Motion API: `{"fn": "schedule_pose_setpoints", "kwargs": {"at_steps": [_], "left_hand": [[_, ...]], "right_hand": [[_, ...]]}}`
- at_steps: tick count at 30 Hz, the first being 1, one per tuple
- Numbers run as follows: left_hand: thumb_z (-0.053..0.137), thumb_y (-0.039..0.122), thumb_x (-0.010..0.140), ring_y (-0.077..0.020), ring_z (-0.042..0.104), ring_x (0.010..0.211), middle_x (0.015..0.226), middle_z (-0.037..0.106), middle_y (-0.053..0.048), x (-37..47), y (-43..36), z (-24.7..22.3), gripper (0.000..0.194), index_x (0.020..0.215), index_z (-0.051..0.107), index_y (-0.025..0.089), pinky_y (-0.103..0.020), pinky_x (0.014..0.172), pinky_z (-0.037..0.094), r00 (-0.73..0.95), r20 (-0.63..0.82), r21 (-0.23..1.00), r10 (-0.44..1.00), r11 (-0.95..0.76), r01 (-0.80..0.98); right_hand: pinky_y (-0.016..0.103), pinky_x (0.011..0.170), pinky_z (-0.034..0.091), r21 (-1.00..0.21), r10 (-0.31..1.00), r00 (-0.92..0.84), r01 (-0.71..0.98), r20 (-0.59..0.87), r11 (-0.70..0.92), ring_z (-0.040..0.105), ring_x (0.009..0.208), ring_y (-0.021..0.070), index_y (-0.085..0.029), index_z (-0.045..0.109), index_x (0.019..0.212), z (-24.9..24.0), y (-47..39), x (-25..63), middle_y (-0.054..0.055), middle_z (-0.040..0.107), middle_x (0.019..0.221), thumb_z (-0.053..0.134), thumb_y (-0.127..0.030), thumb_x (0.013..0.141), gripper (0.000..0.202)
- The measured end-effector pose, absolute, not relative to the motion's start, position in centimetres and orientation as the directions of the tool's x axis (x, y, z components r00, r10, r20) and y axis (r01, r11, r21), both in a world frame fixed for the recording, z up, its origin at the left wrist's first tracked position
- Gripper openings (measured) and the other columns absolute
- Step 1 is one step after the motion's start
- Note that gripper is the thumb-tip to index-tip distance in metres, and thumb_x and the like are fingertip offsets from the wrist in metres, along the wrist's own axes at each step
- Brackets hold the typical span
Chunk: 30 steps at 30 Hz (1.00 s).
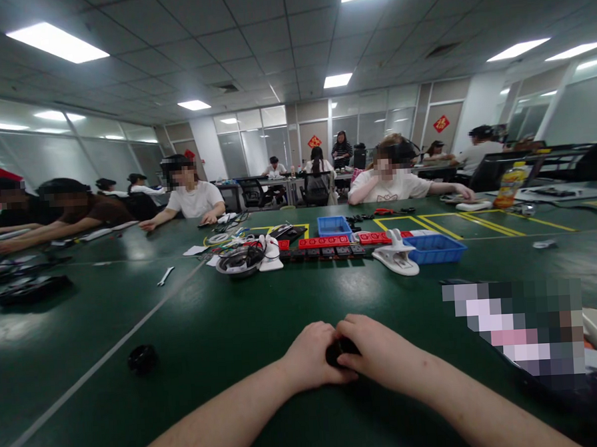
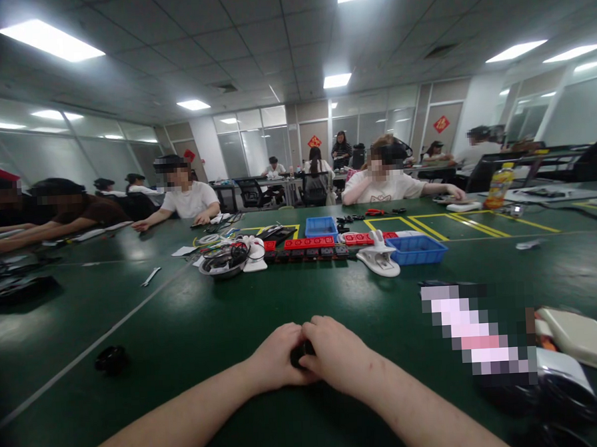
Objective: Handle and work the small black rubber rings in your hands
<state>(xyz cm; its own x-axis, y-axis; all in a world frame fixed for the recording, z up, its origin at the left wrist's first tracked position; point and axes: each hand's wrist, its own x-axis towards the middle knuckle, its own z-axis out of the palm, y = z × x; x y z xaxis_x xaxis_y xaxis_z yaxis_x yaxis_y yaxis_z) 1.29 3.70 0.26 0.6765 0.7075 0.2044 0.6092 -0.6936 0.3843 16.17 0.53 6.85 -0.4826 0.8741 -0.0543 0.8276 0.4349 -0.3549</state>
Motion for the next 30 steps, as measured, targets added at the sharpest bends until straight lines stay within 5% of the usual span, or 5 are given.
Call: {"fn": "schedule_pose_setpoints", "kwargs": {"at_steps": [7,16,23,26,30], "left_hand": [[0.074,0.036,0.057,-0.0169,0.052,0.083,0.087,0.056,0.001,0.3,4.9,0.2,0.028,0.076,0.061,0.02,-0.025,0.074,0.041,0.778,0.162,0.476,0.607,-0.739,0.477],[0.076,0.037,0.053,-0.0178,0.053,0.081,0.084,0.056,0.001,0.6,5.3,-0.3,0.031,0.075,0.062,0.018,-0.027,0.076,0.041,0.783,0.157,0.473,0.602,-0.742,0.476],[0.073,0.047,0.054,-0.0243,0.051,0.096,0.105,0.056,-0.003,0.3,4.4,0.5,0.064,0.109,0.051,0.023,-0.042,0.095,0.031,0.737,0.171,0.517,0.653,-0.697,0.497],[0.068,0.055,0.054,-0.0255,0.049,0.101,0.107,0.055,-0.005,0.5,4.0,0.5,0.071,0.114,0.046,0.023,-0.052,0.102,0.014,0.682,0.193,0.457,0.706,-0.679,0.574],[0.066,0.06,0.053,-0.0235,0.052,0.093,0.095,0.058,-0.003,1.1,3.4,0.1,0.064,0.101,0.053,0.021,-0.05,0.104,0.012,0.669,0.211,0.377,0.712,-0.691,0.617]], "right_hand": [[0.021,0.078,0.041,-0.555,0.671,-0.74,0.579,-0.051,0.597,0.056,0.088,0.0133,-0.018,0.066,0.081,6.9,0.5,17.0,0.001,0.064,0.09,0.046,0.0,0.06,0.034],[0.024,0.073,0.043,-0.639,0.704,-0.709,0.563,-0.047,0.524,0.059,0.068,0.0115,-0.018,0.066,0.061,4.7,1.2,16.0,-0.002,0.065,0.066,0.038,0.0,0.061,0.033],[0.029,0.081,0.039,-0.502,0.782,-0.587,0.622,0.208,0.601,0.054,0.08,0.0147,-0.018,0.062,0.077,7.4,-0.1,16.0,0.001,0.062,0.079,0.045,-0.008,0.068,0.022],[0.03,0.075,0.041,-0.421,0.864,-0.485,0.762,0.131,0.492,0.053,0.085,0.0197,-0.016,0.059,0.089,8.0,-0.5,16.1,0.006,0.059,0.088,0.054,-0.026,0.072,0.02],[0.031,0.069,0.042,-0.275,0.922,-0.383,0.893,-0.053,0.355,0.056,0.081,0.0228,-0.015,0.058,0.087,7.7,-0.6,15.8,0.009,0.059,0.088,0.057,-0.036,0.071,0.026]]}}
